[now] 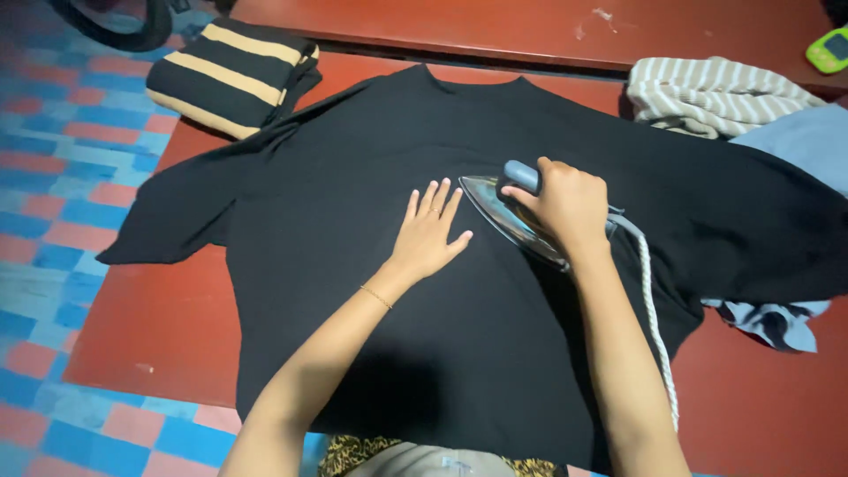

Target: Ironing a black long-sleeved shirt on a flat surface

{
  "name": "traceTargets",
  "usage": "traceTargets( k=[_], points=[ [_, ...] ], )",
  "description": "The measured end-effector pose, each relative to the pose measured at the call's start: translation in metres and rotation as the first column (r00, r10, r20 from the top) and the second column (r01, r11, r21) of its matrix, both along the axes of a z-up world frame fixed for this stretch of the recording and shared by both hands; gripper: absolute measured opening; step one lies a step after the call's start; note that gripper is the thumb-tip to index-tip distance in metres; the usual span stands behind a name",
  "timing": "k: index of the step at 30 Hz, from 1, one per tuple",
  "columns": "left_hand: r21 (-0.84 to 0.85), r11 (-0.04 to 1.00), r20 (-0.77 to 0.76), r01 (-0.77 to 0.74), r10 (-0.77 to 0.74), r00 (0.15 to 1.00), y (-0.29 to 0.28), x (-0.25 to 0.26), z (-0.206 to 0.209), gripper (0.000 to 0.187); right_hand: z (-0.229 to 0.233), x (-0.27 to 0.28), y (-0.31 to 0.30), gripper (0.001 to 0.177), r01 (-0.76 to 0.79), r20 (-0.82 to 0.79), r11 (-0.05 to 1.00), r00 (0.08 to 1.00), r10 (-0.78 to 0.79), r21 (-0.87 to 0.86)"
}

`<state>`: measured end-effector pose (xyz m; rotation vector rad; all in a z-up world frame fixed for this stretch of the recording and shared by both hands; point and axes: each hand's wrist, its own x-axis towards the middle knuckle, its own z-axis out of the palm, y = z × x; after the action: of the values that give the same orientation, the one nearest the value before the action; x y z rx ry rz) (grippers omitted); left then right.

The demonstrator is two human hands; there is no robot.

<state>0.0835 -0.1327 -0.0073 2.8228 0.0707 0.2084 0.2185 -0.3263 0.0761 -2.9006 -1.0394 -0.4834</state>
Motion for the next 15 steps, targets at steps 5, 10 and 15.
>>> traceTargets(
  k=[5, 10, 15],
  points=[
    [0.01, 1.0, 0.002, -0.009, 0.009, 1.0, -0.003, -0.002, 0.001, 0.076, 0.0, -0.001, 0.004, 0.055, 0.078, -0.099, 0.997, 0.992, -0.078, -0.006],
    [0.0, 0.999, 0.002, -0.038, 0.038, 0.999, -0.003, -0.001, -0.004, 0.075, -0.022, 0.003, 0.021, 0.062, 0.262, -0.138, 0.962, 0.953, -0.271, -0.079],
    [-0.013, 1.0, -0.01, -0.026, 0.026, 1.0, -0.002, -0.003, -0.005, 0.074, -0.007, 0.001, -0.004, 0.06, 0.051, -0.083, 0.998, 0.995, -0.053, -0.029]
  ],
)
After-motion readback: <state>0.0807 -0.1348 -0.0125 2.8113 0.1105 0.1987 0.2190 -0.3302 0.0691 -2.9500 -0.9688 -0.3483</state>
